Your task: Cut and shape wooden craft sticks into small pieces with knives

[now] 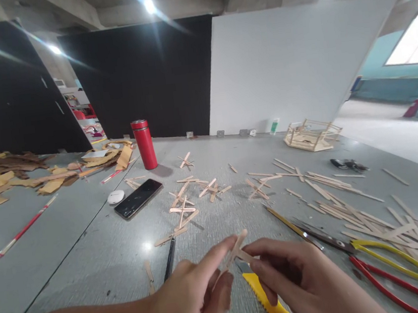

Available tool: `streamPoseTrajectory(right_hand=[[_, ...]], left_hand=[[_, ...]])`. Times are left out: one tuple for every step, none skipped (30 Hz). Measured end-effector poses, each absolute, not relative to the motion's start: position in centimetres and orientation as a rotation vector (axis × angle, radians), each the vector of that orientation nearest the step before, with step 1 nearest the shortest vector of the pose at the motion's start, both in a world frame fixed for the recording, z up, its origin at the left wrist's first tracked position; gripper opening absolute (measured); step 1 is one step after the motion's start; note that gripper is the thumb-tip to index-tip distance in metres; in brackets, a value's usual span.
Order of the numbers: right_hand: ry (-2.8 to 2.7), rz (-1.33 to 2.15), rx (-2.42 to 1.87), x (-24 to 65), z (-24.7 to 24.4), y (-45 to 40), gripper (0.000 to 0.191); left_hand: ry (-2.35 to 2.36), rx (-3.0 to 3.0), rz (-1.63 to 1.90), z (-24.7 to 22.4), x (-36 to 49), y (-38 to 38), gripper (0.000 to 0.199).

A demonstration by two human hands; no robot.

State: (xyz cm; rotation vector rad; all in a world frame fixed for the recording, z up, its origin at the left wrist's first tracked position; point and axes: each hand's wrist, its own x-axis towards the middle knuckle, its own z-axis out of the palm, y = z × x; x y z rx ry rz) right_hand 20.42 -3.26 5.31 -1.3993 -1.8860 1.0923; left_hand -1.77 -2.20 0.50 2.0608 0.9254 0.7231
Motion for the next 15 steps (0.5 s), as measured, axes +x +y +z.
streamPoseTrajectory(right_hand=[[-1.860,1.110,-1.397,20.5,5.1,-3.2,0.032],[-1.844,1.133,-1.400,20.5,4.9,-3.2,0.030],[-1.838,1.159,-1.407,20.6,4.7,-3.1,0.029],[-1.843,1.178,-1.412,20.7,4.7,-3.1,0.029],[-1.853,1.180,-1.418,20.7,4.8,-3.0,0.029],[-1.869,1.148,-1.424,20.8,4.9,-3.0,0.029],[-1.897,1.095,-1.429,20.9,5.0,-2.9,0.028],[-1.930,1.021,-1.433,21.0,5.2,-2.8,0.027],[-1.963,0.940,-1.443,21.2,5.3,-2.6,0.026],[-1.997,0.860,-1.461,21.4,5.3,-2.4,0.025],[-2.032,0.784,-1.487,21.7,5.3,-2.0,0.025],[-2.071,0.718,-1.517,22.0,5.1,-1.6,0.024],[-2.114,0.662,-1.563,22.4,4.7,-1.2,0.025],[-2.149,0.601,-1.598,22.7,4.3,-0.6,0.027],[-2.180,0.572,-1.632,23.1,3.8,-0.1,0.027]], left_hand=[[0.937,2.111,0.737,0.4,-1.9,-2.2,0.058],[0.941,2.140,0.759,0.3,-1.9,-2.2,0.059],[0.940,2.147,0.782,0.3,-1.9,-2.1,0.058],[0.930,2.141,0.800,0.4,-1.9,-2.1,0.058],[0.919,2.134,0.806,0.5,-1.8,-2.0,0.057],[0.928,2.140,0.797,0.7,-1.7,-1.9,0.056],[0.963,2.176,0.758,0.8,-1.6,-1.9,0.055],[1.019,2.268,0.680,0.9,-1.4,-1.8,0.054],[1.077,2.398,0.564,1.0,-1.2,-1.7,0.054],[1.122,2.537,0.418,0.9,-1.1,-1.7,0.054],[1.138,2.677,0.247,0.8,-0.9,-1.7,0.057],[1.119,2.767,0.111,0.7,-0.7,-1.8,0.061],[1.088,2.813,0.018,0.5,-0.6,-1.9,0.065],[1.061,2.838,-0.049,0.3,-0.5,-2.0,0.065],[1.045,2.842,-0.084,0.1,-0.5,-2.2,0.064]])
